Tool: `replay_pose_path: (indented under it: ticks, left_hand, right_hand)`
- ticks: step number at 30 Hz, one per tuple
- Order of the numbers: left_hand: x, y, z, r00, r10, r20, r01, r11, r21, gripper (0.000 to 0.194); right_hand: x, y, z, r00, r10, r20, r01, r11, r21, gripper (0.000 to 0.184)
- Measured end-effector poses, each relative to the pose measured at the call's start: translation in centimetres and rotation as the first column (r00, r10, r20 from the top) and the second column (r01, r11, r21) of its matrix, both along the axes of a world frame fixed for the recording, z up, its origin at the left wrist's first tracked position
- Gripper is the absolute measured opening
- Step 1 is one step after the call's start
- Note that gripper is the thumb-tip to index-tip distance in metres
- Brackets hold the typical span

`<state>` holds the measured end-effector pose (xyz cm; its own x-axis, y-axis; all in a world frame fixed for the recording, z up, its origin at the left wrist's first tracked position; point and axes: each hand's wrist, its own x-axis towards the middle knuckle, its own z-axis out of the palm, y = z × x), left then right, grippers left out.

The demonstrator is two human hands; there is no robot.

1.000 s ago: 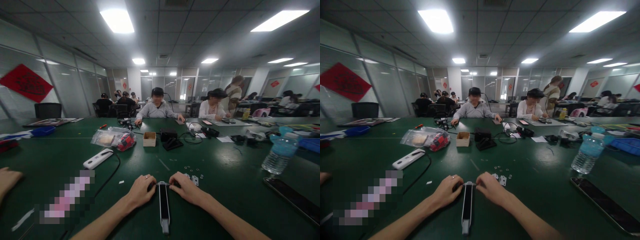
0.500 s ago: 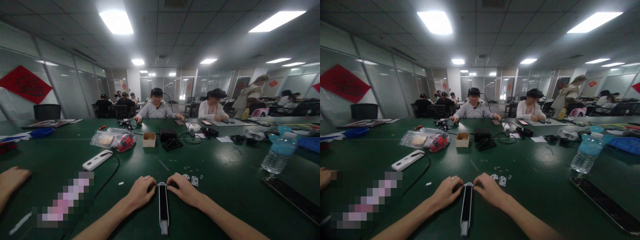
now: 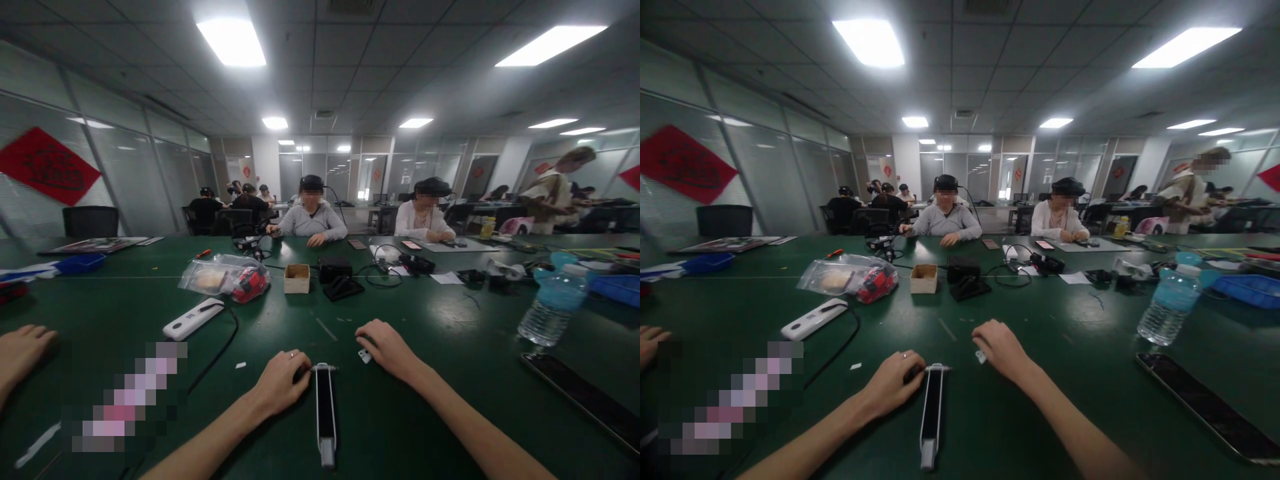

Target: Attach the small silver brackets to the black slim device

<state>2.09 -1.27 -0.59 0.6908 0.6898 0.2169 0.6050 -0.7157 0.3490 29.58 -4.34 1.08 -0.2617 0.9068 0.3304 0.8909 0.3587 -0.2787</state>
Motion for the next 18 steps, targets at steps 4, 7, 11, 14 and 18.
replay_pose_path:
  ticks: [4, 7, 11, 14, 18]
  left_hand:
    - [-0.1, 0.0, 0.0, 1.000, 0.009, 0.004, -0.009, 1.000, -0.011, 0.014]
    - [0.0, -0.1, 0.2, 1.000, 0.016, -0.002, -0.016, 1.000, -0.016, 0.014]
    - [0.0, -0.2, 0.4, 1.000, 0.027, -0.014, -0.027, 0.999, -0.029, 0.016]
    - [0.0, -0.2, 0.3, 0.999, 0.029, -0.024, -0.030, 0.999, -0.028, 0.017]
    - [0.1, -0.1, 0.0, 0.999, 0.028, -0.023, -0.029, 0.999, -0.021, 0.017]
  right_hand:
    - [3.6, 1.4, -1.0, 0.985, -0.146, 0.096, 0.149, 0.989, -0.025, 0.026]
    - [4.9, 1.8, -1.5, 0.972, -0.183, 0.145, 0.196, 0.977, -0.081, 0.028]
    - [5.1, 2.0, -1.7, 0.970, -0.180, 0.161, 0.201, 0.972, -0.125, 0.030]
    - [5.0, 2.0, -1.6, 0.968, -0.181, 0.174, 0.204, 0.970, -0.129, 0.030]
    - [5.1, 1.9, -1.3, 0.959, -0.211, 0.189, 0.242, 0.958, -0.157, 0.027]
